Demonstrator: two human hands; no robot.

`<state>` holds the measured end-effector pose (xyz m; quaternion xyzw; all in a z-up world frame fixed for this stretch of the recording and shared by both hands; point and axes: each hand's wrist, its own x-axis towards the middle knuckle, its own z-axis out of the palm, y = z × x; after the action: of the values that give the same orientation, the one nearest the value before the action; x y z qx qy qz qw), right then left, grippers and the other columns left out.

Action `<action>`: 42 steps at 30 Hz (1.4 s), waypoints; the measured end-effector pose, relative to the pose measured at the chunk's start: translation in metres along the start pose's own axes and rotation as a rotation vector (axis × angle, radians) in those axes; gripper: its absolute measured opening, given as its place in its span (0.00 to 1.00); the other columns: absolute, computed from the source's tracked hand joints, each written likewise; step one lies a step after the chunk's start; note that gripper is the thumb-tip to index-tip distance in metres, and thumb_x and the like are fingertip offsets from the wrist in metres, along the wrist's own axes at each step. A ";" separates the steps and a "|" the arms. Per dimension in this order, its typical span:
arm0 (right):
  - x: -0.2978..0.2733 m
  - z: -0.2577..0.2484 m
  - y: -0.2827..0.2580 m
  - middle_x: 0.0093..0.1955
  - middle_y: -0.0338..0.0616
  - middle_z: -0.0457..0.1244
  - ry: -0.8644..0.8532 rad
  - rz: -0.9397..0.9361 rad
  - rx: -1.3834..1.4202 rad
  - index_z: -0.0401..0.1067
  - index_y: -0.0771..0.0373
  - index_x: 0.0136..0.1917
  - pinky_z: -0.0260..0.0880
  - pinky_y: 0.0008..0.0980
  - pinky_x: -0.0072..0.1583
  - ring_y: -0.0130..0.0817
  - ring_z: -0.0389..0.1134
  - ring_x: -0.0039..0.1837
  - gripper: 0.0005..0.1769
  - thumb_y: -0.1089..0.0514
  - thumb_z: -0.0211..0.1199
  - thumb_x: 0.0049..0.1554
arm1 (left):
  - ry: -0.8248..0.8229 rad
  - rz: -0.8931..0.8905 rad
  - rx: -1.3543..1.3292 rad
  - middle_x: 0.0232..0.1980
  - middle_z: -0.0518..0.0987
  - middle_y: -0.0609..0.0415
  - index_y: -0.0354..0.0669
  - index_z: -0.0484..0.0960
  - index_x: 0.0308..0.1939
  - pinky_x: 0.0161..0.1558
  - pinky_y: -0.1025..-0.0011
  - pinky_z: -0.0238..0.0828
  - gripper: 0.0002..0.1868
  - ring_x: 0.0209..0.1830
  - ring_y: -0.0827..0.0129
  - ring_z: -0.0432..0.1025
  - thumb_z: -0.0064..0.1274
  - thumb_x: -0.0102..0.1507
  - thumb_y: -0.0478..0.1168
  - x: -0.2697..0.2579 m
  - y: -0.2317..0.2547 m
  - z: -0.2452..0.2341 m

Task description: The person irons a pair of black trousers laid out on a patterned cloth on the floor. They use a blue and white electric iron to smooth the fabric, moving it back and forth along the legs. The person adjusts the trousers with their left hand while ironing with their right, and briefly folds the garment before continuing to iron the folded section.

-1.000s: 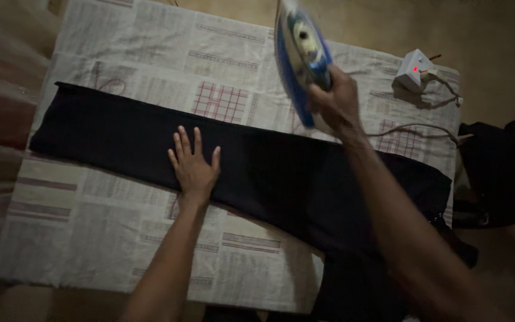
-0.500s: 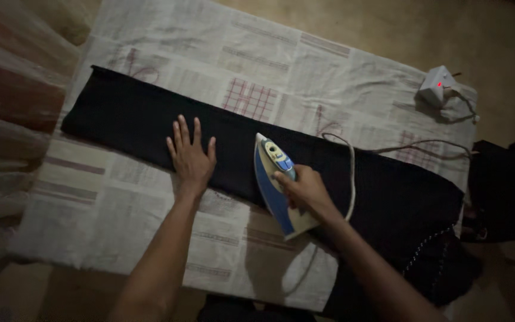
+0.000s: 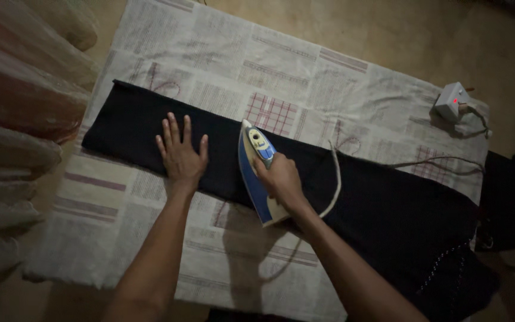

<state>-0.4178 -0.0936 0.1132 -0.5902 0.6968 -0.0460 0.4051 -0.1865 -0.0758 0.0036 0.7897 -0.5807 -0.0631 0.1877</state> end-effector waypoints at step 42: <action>0.020 0.042 -0.082 0.37 0.66 0.70 -0.175 -0.300 -0.152 0.78 0.76 0.45 0.77 0.44 0.47 0.52 0.75 0.39 0.20 0.52 0.65 0.53 | 0.109 -0.191 0.003 0.84 0.49 0.31 0.39 0.61 0.81 0.78 0.38 0.30 0.43 0.85 0.40 0.40 0.41 0.72 0.66 0.089 -0.108 -0.043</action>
<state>-0.3267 -0.1182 0.1193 -0.7180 0.5646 -0.0015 0.4071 -0.0484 -0.1220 0.0139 0.8440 -0.4916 -0.0369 0.2110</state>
